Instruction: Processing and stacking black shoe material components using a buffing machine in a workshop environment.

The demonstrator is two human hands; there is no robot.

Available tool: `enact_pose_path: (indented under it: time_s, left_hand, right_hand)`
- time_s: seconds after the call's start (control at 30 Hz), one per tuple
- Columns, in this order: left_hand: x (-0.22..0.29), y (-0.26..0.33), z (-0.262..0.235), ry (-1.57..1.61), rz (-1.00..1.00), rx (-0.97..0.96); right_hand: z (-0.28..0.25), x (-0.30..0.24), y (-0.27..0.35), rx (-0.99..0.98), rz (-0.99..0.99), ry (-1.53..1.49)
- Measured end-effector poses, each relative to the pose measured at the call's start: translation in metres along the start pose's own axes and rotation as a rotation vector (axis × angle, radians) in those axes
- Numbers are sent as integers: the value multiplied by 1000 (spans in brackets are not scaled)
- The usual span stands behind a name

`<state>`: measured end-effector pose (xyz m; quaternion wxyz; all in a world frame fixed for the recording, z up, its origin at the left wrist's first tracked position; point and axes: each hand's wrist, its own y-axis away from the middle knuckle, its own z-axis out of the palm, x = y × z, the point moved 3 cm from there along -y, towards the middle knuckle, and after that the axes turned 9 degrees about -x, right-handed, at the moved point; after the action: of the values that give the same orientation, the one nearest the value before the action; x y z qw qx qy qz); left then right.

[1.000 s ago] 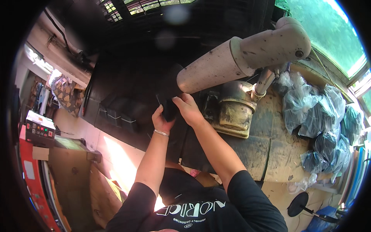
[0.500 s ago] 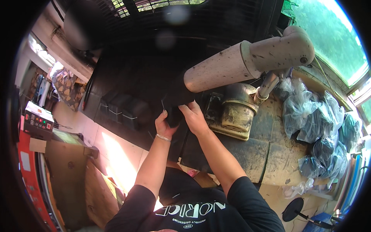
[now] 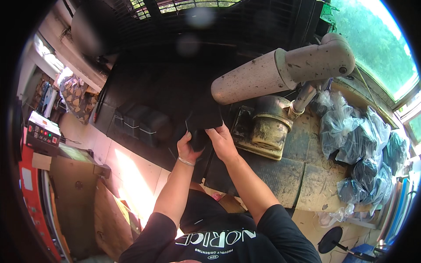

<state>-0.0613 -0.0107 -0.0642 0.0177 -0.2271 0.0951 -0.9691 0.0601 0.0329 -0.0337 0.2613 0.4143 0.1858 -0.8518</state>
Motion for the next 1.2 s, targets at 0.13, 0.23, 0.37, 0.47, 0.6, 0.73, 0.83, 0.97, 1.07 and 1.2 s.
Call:
enact_pose_path:
  time_s: [0.13, 0.23, 0.37, 0.47, 0.6, 0.73, 0.83, 0.97, 1.07, 1.2]
  left_hand:
    - [-1, 4, 0, -2, 2, 7]
    - [-2, 5, 6, 2, -9, -32]
    - [-3, 10, 8, 5, -25, -50]
    - [-5, 15, 10, 1, -34, -49]
    - [-11, 26, 20, -15, -5, -23]
    - [-13, 43, 35, -193, -10, 107]
    - [-9, 54, 48, -907, 25, 38]
    - [-6, 75, 70, -1334, -40, -85]
    - [-17, 92, 68, -1475, 97, 25]
    - [-32, 112, 57, -1324, 110, 199]
  right_hand:
    - [-1, 4, 5, -39, -24, -31]
    - [-2, 6, 9, -57, -75, -51]
    - [1, 6, 15, -64, -107, -78]
    - [4, 3, 22, -79, -110, -80]
    - [1, -1, 39, -97, -93, -50]
    - [-1, -9, 60, -210, 119, 11]
    - [5, -8, 70, -179, 49, -196]
    - [5, 0, 82, -116, 14, -378]
    - [12, 4, 92, -122, 48, -364]
    - [18, 0, 102, -128, 190, -197]
